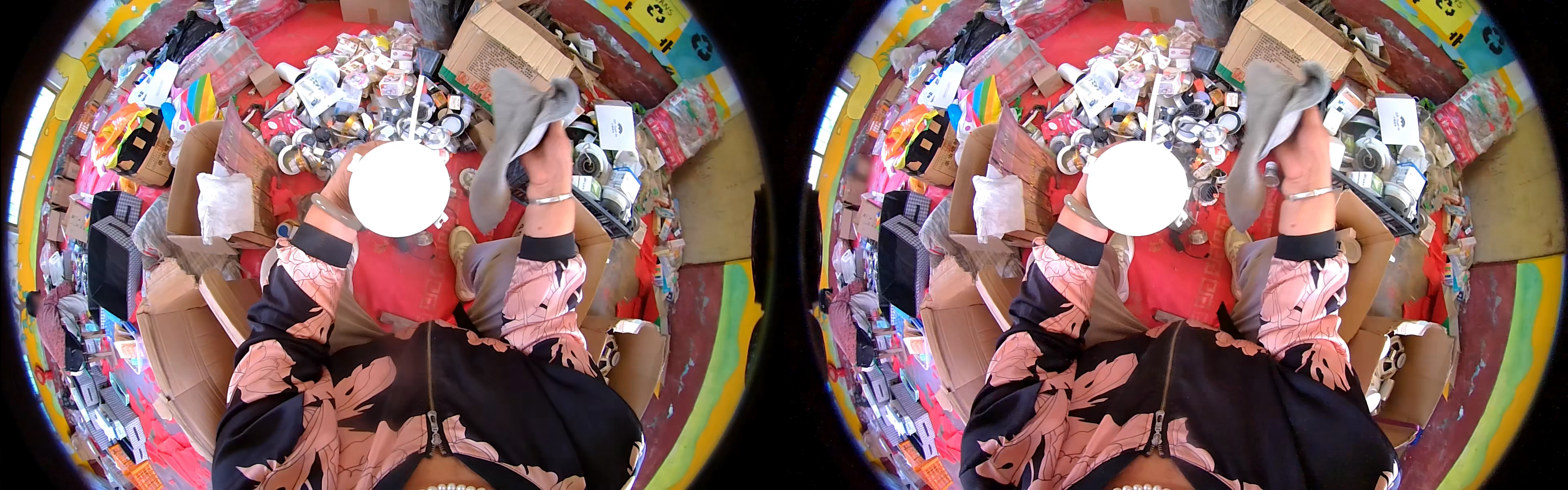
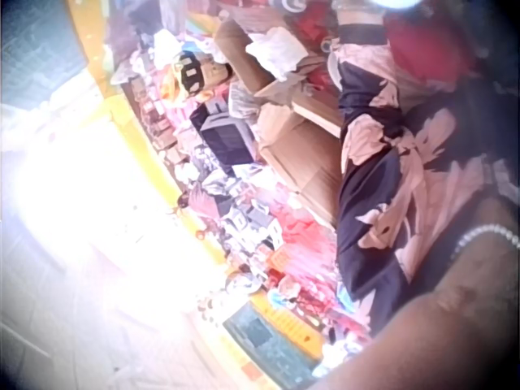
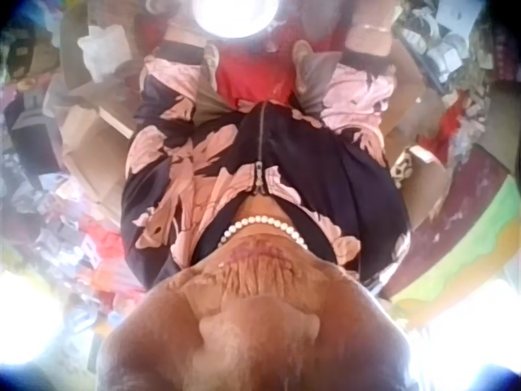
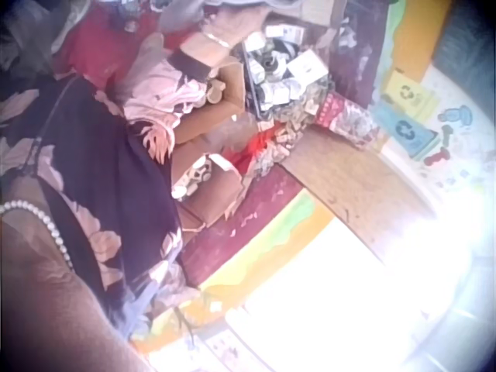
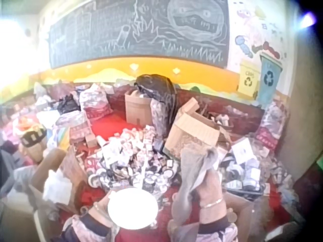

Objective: The person picks up individual white ceramic items from a pile, wipes each one with a cloth, and sets it aside.

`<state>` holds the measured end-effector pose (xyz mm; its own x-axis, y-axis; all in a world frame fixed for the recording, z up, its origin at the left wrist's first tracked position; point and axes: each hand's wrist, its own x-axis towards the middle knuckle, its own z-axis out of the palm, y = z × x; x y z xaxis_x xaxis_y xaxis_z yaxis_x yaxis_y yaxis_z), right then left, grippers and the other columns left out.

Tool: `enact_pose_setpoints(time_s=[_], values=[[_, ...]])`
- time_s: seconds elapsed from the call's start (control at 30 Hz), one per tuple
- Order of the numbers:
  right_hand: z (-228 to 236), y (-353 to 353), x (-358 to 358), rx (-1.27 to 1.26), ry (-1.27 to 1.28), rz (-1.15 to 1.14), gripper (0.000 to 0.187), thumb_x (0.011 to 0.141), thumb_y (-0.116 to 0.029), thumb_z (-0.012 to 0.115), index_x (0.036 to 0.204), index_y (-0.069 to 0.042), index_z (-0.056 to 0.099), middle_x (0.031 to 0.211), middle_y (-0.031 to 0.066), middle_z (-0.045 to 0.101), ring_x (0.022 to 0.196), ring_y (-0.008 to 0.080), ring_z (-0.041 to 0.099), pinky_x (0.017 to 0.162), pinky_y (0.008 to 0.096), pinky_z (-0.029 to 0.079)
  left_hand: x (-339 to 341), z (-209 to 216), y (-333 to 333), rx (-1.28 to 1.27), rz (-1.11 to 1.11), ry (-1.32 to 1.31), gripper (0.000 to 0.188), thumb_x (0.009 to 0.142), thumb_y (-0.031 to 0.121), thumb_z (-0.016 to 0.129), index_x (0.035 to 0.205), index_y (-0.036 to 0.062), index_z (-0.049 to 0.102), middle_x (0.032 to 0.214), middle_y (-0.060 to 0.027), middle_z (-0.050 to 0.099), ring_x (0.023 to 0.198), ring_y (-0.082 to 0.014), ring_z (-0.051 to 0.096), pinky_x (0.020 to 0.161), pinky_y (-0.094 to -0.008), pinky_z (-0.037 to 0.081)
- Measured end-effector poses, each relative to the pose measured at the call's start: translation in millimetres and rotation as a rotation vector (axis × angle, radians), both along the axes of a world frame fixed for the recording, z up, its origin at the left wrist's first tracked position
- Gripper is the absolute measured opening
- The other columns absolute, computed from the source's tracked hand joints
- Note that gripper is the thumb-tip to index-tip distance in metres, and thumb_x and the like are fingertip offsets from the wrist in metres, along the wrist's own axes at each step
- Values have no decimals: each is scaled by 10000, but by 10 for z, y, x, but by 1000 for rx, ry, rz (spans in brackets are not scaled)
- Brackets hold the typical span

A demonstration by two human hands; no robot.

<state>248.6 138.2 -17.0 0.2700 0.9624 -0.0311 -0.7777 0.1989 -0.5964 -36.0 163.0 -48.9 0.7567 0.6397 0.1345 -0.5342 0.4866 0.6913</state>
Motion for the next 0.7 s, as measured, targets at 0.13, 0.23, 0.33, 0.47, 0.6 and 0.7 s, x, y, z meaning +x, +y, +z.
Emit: enact_pose_setpoints(time_s=[0.13, 0.23, 0.33, 0.47, 0.6, 0.7], values=[[-347, -39, -459, 127, -303, 352, 395, 844, -242, 593, 1145, 5, 524, 1079, 96, 592, 952, 176, 586, 820, 314, 485, 52, -206, -61, -162, -62, -125, 316, 885, 219, 467, 1108, 8, 542, 1067, -117, 600, 990, -249, 586, 840, -387, 501], [-237, -160, -931, 208, -261, 642, 381, 834, -198, 616, 1137, 18, 534, 1111, 109, 590, 987, 190, 587, 851, 311, 477, 163, -240, -49, 24, -20, -24, 305, 875, 209, 480, 1095, 7, 547, 1050, -116, 603, 971, -244, 589, 826, -378, 501], [-189, -141, -1047, 146, -198, 615, 368, 797, -175, 655, 1084, 34, 560, 1080, 143, 606, 933, 213, 616, 809, 319, 505, 230, -197, 45, 127, 13, 74, 295, 866, 199, 492, 1082, 6, 552, 1033, -115, 606, 952, -239, 592, 813, -369, 502], [-218, -139, -1025, 204, -142, 549, 313, 786, -65, 650, 1073, 37, 577, 988, 122, 642, 866, 195, 634, 774, 299, 511, 224, -129, 87, 104, 20, 112, 282, 854, 185, 509, 1065, 5, 558, 1011, -113, 610, 928, -233, 596, 795, -358, 502], [-135, -158, -1047, 174, -184, 450, 296, 771, -38, 654, 1045, 49, 585, 933, 127, 653, 807, 197, 647, 740, 299, 523, 200, -120, 27, 6, 7, 74, 269, 842, 172, 526, 1048, 3, 564, 988, -112, 614, 903, -227, 600, 777, -346, 503], [-115, -141, -1011, 153, -156, 339, 273, 785, -32, 633, 1040, 52, 581, 913, 130, 655, 783, 197, 649, 717, 303, 531, 259, -143, 46, 61, 24, 93, 259, 833, 161, 539, 1035, 2, 569, 971, -111, 617, 884, -222, 603, 764, -337, 504]])
